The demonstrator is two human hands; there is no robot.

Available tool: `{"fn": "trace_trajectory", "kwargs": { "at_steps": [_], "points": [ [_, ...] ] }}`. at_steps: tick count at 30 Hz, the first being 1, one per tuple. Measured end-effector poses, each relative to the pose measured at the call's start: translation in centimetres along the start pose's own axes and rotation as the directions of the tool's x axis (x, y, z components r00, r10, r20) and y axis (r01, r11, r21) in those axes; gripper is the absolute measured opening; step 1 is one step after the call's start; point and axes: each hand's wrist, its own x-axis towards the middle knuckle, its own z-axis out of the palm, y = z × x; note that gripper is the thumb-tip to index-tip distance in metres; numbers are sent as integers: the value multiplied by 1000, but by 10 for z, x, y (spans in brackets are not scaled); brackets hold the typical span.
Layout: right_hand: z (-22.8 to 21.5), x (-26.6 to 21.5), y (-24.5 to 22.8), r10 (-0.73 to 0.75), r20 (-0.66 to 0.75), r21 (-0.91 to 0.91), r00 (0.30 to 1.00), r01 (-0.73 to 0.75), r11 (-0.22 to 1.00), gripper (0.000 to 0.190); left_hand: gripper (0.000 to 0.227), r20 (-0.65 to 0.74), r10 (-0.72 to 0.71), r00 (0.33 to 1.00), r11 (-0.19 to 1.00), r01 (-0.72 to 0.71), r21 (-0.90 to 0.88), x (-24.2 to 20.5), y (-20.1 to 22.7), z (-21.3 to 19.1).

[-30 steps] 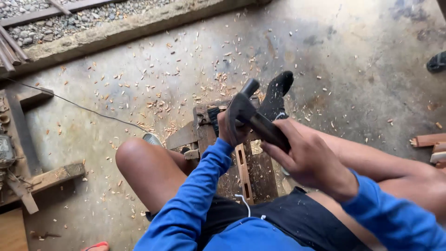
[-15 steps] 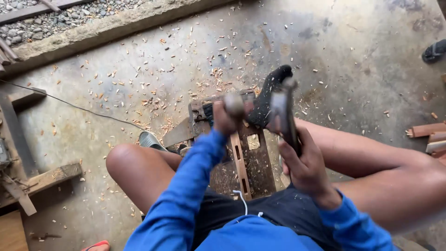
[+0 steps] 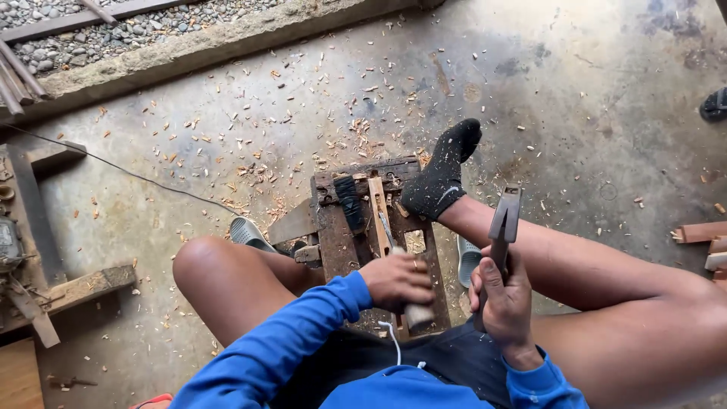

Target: The person sits on the floor and uses a hammer to strike a chisel, carving a small piece of wood held between their legs. They repeatedly adjust the wood and chisel to shape it.

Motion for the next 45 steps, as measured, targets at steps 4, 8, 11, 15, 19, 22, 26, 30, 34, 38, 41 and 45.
{"fn": "trace_trajectory", "kwargs": {
  "at_steps": [4, 8, 11, 15, 19, 22, 26, 30, 34, 38, 41, 45],
  "points": [
    [-2, -8, 9, 12, 0, 52, 1000, -12, 999, 24, 29, -445, -627, 640, 774, 445, -451, 7, -5, -33],
    [1, 0, 5, -21, -6, 41, 1000, 21, 999, 25, 20, -587, -806, 71, 538, 499, -679, -12, -41, -34],
    [2, -3, 2, -7, 17, 20, 1000, 7, 1000, 26, 19, -638, -769, -42, 548, 469, -693, -11, -44, -40],
    [7, 1, 9, -30, 38, -9, 999, 31, 999, 27, 18, -594, -802, -51, 509, 461, -727, -2, -49, -43],
    [9, 6, 12, 22, 50, -3, 999, -21, 1000, 27, 23, -576, -817, 11, 535, 388, -751, 1, -51, -33],
    [9, -4, 14, 73, 31, 27, 997, -74, 997, 27, 22, -579, -810, 95, 559, 421, -714, 1, -31, -15],
    [15, 3, 10, 61, 28, 9, 998, -62, 998, 27, 26, -539, -341, 771, 938, 240, -250, 2, -1, -7],
    [18, -3, 11, 60, 41, 35, 997, -62, 997, 27, 41, -116, -91, 989, 978, 110, 176, -40, -3, 32],
    [9, -6, 25, 34, 51, 45, 998, -36, 998, 28, 43, -71, -40, 997, 979, 53, 199, -17, -6, -21],
    [4, -13, 35, 70, 25, 11, 997, -70, 997, 26, 55, -598, 25, 801, 930, 201, 309, 10, 7, -91],
    [7, -2, 32, 78, 50, 4, 996, -78, 997, 25, 62, -732, -135, 668, 947, 303, 102, 18, 10, -100],
    [10, 2, 31, 91, 77, 53, 993, -95, 994, 26, 56, -656, -349, 670, 932, 320, -169, 10, 20, -56]
  ]
}}
